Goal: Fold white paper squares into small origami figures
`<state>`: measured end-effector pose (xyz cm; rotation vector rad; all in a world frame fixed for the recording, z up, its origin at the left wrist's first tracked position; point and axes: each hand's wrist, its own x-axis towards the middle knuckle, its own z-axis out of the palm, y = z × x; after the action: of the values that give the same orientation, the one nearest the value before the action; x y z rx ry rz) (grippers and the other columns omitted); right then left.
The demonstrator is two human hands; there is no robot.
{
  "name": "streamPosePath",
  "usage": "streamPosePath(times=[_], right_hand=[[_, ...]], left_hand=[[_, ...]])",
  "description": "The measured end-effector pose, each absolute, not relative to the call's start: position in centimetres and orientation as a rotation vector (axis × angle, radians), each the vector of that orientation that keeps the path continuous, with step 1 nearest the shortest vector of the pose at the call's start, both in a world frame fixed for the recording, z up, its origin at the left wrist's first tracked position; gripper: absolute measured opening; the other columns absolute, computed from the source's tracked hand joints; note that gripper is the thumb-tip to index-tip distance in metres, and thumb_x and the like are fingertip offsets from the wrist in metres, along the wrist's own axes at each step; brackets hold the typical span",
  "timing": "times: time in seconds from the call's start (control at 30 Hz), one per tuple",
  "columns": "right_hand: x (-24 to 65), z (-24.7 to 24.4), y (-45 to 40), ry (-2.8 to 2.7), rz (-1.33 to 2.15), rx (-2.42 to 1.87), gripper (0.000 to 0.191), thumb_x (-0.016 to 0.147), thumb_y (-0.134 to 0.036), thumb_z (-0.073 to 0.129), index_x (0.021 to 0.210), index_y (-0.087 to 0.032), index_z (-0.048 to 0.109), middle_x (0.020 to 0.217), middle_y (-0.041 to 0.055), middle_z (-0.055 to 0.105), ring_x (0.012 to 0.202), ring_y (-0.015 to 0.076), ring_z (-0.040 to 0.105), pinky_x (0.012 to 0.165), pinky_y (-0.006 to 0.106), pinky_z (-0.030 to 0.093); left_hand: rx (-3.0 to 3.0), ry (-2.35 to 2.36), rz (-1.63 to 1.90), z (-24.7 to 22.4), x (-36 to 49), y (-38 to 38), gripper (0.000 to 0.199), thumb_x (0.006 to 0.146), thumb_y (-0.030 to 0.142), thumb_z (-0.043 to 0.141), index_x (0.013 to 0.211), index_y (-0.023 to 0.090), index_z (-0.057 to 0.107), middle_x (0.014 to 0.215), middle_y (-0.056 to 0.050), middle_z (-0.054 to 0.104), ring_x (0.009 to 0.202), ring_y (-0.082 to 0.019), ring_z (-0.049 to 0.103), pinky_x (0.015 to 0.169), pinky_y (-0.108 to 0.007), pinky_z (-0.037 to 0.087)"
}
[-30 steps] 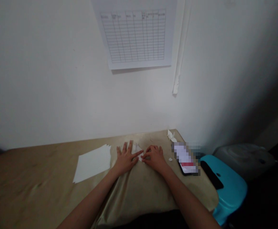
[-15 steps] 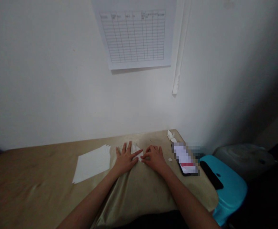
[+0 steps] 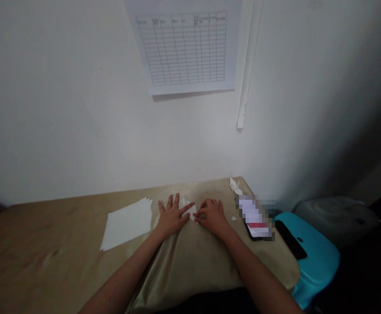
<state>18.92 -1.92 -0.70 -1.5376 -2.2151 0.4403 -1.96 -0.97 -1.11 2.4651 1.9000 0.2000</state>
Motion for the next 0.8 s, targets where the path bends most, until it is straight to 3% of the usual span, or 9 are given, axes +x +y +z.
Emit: streamPosePath(times=[0.8], right_hand=[[18.42,0.07,-2.62,-2.177,0.425,-1.575,0.014,0.086,-0.043,0.068,0.093,-0.035,0.077,0.115,0.0034,0.061,0.119,0.0247,0.048,0.112,0.051,0.019]], left_hand=[[2.458,1.910,0.243,-1.30,-2.23,-0.48,0.053,0.091,0.065,0.044,0.143,0.055,0.038,0.166,-0.001,0.018,0.151,-0.041,0.007,0.108,-0.077,-0.006]])
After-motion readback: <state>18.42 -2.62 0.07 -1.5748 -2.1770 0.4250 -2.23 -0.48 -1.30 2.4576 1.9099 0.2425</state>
